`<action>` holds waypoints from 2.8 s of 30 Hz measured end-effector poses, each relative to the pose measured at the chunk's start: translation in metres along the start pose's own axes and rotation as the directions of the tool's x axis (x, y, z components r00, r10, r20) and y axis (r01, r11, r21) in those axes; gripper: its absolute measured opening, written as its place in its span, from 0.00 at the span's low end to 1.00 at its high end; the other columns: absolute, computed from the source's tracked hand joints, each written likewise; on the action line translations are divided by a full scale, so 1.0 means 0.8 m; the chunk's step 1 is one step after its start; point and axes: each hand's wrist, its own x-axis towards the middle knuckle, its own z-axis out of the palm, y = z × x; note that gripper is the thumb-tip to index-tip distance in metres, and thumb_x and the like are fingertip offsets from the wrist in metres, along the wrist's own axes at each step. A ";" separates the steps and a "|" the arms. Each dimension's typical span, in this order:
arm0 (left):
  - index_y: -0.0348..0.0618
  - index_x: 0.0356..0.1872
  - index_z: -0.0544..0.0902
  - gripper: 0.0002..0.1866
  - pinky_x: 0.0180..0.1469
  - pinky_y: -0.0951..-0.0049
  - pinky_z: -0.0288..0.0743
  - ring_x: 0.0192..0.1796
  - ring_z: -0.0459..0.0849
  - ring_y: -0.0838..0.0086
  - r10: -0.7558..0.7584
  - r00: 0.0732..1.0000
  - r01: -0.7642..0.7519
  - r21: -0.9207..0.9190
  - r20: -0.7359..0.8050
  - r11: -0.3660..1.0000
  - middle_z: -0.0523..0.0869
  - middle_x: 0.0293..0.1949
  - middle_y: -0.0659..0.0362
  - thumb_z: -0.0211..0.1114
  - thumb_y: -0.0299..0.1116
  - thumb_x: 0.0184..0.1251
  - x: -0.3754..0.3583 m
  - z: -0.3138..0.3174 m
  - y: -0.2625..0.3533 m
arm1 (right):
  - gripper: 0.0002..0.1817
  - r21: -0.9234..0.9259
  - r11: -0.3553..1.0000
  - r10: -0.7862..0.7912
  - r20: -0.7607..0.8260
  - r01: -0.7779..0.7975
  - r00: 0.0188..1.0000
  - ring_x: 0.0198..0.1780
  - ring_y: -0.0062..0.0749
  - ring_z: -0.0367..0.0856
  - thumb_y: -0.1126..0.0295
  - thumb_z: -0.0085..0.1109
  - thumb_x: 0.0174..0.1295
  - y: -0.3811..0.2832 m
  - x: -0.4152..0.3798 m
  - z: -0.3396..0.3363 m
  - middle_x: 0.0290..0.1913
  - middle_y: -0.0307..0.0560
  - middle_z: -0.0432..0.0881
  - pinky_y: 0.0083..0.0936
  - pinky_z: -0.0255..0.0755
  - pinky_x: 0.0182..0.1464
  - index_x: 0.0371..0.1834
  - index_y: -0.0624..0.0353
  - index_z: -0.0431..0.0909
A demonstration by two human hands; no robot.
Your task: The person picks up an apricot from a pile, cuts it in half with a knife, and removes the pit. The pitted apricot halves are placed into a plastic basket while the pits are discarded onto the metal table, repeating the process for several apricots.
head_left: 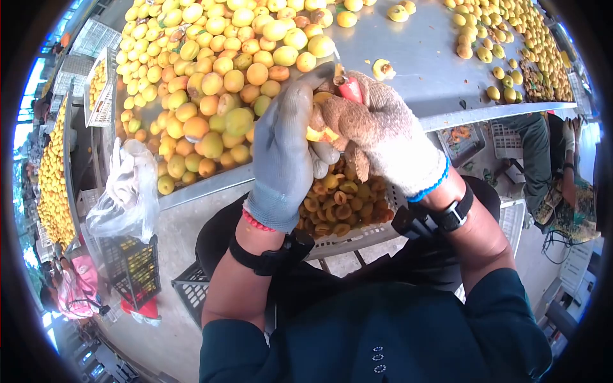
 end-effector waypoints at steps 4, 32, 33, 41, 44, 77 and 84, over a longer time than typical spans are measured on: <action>0.39 0.58 0.80 0.20 0.20 0.83 0.65 0.19 0.74 0.84 0.572 0.818 -0.551 0.377 0.066 0.744 0.80 0.31 0.62 0.49 0.42 0.80 0.027 -0.004 -0.053 | 0.11 0.229 0.973 -0.026 0.043 0.015 0.999 0.18 0.19 0.74 0.61 0.57 0.70 0.020 -0.001 0.000 0.25 0.36 0.76 0.17 0.66 0.19 0.37 0.58 0.77; 0.40 0.35 0.78 0.19 0.17 0.80 0.59 0.15 0.69 0.83 -0.372 0.928 0.357 -0.214 -0.030 0.909 0.77 0.22 0.64 0.52 0.46 0.81 0.017 0.039 -0.017 | 0.21 0.833 0.495 -0.234 -0.147 0.248 0.961 0.15 0.24 0.64 0.40 0.44 0.76 -0.023 0.046 -0.028 0.18 0.35 0.68 0.24 0.67 0.18 0.40 0.46 0.70; 0.41 0.34 0.77 0.22 0.17 0.80 0.59 0.15 0.68 0.83 -0.383 0.922 0.365 -0.189 -0.064 0.912 0.77 0.21 0.64 0.49 0.50 0.81 0.018 0.044 -0.018 | 0.21 0.844 0.485 -0.194 -0.150 0.228 0.969 0.16 0.24 0.64 0.42 0.44 0.77 -0.024 0.046 -0.028 0.18 0.35 0.67 0.24 0.67 0.20 0.38 0.46 0.69; 0.38 0.41 0.81 0.31 0.33 0.79 0.70 0.29 0.77 0.81 -0.192 0.974 0.202 0.079 -0.117 0.976 0.82 0.29 0.62 0.40 0.56 0.83 0.017 0.060 -0.047 | 0.15 0.760 0.536 -0.001 -0.435 0.368 0.900 0.22 0.22 0.69 0.53 0.51 0.77 0.016 0.083 -0.032 0.25 0.31 0.72 0.23 0.65 0.23 0.35 0.50 0.72; 0.35 0.52 0.81 0.27 0.35 0.78 0.74 0.34 0.81 0.79 -0.294 0.955 0.295 -0.029 0.028 0.955 0.85 0.38 0.57 0.44 0.51 0.83 0.024 0.048 -0.044 | 0.14 0.819 0.439 -0.083 -0.372 0.369 0.925 0.21 0.21 0.69 0.53 0.52 0.77 0.031 0.110 -0.060 0.25 0.30 0.73 0.21 0.64 0.23 0.36 0.49 0.72; 0.36 0.51 0.85 0.13 0.46 0.77 0.78 0.40 0.85 0.79 -0.089 0.973 0.026 0.280 0.214 0.960 0.88 0.38 0.56 0.55 0.31 0.79 0.005 -0.040 -0.025 | 0.11 -0.966 0.016 -0.143 0.255 0.259 0.956 0.38 0.52 0.87 0.67 0.62 0.61 0.029 0.195 -0.056 0.36 0.57 0.87 0.42 0.81 0.40 0.45 0.56 0.81; 0.37 0.59 0.80 0.23 0.43 0.75 0.80 0.36 0.84 0.75 -0.315 0.949 0.313 -0.063 -0.017 0.947 0.88 0.41 0.56 0.55 0.47 0.79 0.009 -0.044 -0.016 | 0.10 -0.817 0.527 -0.192 0.155 0.235 0.969 0.30 0.38 0.87 0.69 0.67 0.57 -0.025 0.088 -0.024 0.30 0.52 0.84 0.33 0.80 0.34 0.42 0.55 0.82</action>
